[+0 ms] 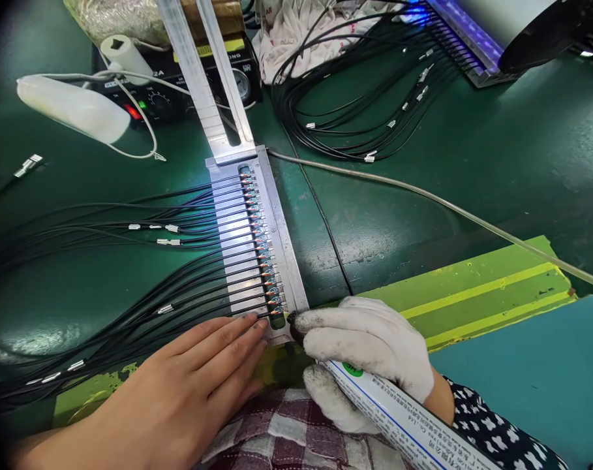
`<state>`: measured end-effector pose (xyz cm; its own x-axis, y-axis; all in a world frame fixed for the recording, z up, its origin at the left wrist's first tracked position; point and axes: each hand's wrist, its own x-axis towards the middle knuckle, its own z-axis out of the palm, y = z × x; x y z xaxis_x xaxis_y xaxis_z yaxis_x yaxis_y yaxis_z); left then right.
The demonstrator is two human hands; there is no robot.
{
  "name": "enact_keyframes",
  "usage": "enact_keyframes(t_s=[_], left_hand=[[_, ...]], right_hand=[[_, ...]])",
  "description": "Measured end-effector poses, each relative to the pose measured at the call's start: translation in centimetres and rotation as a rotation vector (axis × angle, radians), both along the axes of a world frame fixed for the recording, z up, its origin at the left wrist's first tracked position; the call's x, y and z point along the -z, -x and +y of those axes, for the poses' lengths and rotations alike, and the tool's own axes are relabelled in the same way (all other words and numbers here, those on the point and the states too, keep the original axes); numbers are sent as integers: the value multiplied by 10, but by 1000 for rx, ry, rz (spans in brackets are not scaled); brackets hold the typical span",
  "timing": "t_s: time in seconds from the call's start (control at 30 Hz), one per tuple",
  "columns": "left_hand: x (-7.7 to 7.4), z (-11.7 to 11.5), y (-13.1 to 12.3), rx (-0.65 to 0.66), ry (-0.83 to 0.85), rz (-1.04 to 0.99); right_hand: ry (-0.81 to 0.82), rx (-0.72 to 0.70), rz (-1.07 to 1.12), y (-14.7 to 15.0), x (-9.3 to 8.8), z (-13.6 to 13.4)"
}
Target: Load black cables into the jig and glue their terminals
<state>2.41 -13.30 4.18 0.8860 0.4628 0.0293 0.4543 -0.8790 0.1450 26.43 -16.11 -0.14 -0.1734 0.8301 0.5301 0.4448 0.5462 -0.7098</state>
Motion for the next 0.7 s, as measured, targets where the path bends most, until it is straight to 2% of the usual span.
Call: enact_keyframes(t_s=[0.13, 0.33, 0.7], left_hand=[[-1, 0, 0, 6, -9, -10], [-3, 3, 0, 13, -14, -13], [-2, -1, -1, 7, -5, -1]], right_hand=[[5, 11, -15, 0, 0, 1], [1, -56, -53, -3, -5, 5], [-2, 20, -42, 1, -1, 0]])
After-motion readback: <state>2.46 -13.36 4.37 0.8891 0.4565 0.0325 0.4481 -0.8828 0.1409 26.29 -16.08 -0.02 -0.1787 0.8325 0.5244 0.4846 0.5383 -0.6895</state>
